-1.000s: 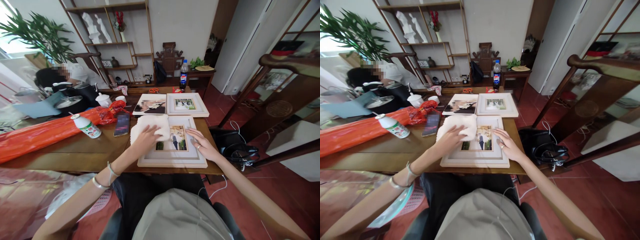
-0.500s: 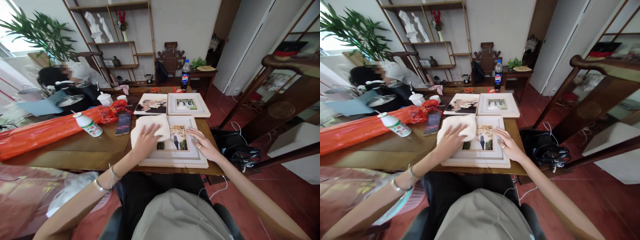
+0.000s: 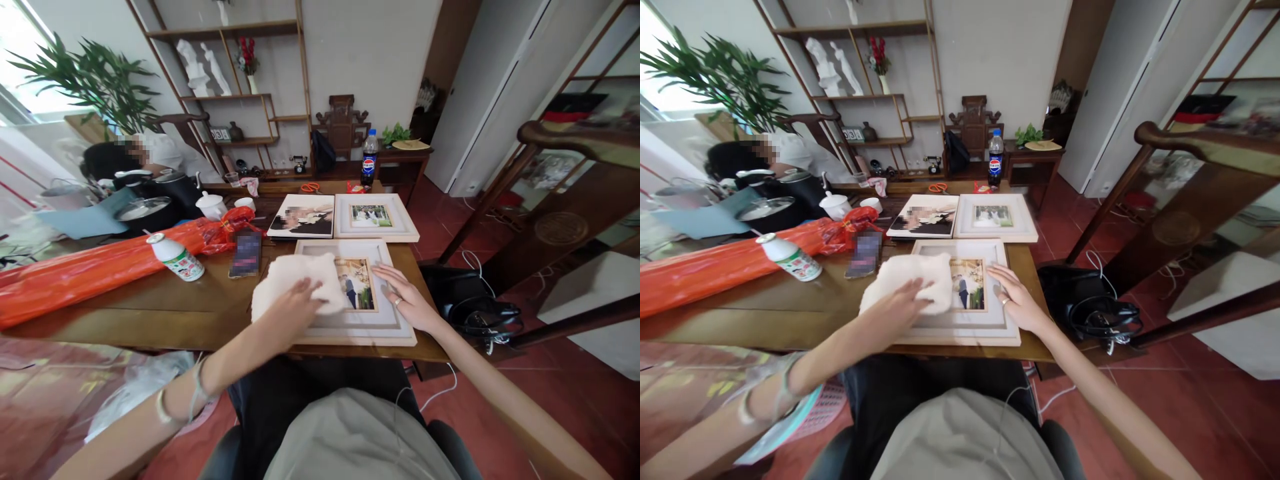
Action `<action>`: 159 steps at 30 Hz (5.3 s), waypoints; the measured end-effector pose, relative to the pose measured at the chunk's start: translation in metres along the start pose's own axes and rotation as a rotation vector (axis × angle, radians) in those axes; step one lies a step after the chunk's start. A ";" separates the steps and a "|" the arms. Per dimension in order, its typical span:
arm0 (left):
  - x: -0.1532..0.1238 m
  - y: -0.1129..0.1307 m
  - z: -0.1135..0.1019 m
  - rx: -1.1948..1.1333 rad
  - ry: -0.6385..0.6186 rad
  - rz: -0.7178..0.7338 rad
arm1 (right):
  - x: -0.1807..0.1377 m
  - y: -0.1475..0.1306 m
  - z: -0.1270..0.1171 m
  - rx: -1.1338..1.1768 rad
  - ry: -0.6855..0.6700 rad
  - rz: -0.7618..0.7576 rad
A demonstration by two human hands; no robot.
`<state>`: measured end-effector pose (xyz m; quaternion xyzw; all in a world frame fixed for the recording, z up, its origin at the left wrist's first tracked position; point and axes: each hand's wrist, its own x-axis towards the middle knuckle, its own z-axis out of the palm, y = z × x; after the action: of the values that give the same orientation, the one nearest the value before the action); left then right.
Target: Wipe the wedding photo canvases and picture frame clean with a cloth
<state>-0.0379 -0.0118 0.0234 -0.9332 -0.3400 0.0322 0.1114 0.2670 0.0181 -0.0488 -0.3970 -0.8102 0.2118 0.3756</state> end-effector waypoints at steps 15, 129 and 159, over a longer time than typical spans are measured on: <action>0.063 -0.040 0.042 -0.059 0.277 -0.307 | -0.002 0.005 0.001 -0.008 -0.007 -0.035; 0.049 0.102 -0.022 0.100 0.067 0.107 | -0.001 0.002 0.001 0.034 0.014 -0.006; -0.013 0.031 -0.027 -0.166 -0.128 -0.045 | -0.001 -0.001 0.002 0.011 -0.003 0.052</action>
<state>-0.0250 -0.0483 0.0424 -0.9273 -0.3690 0.0611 0.0123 0.2658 0.0172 -0.0497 -0.4156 -0.7989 0.2267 0.3709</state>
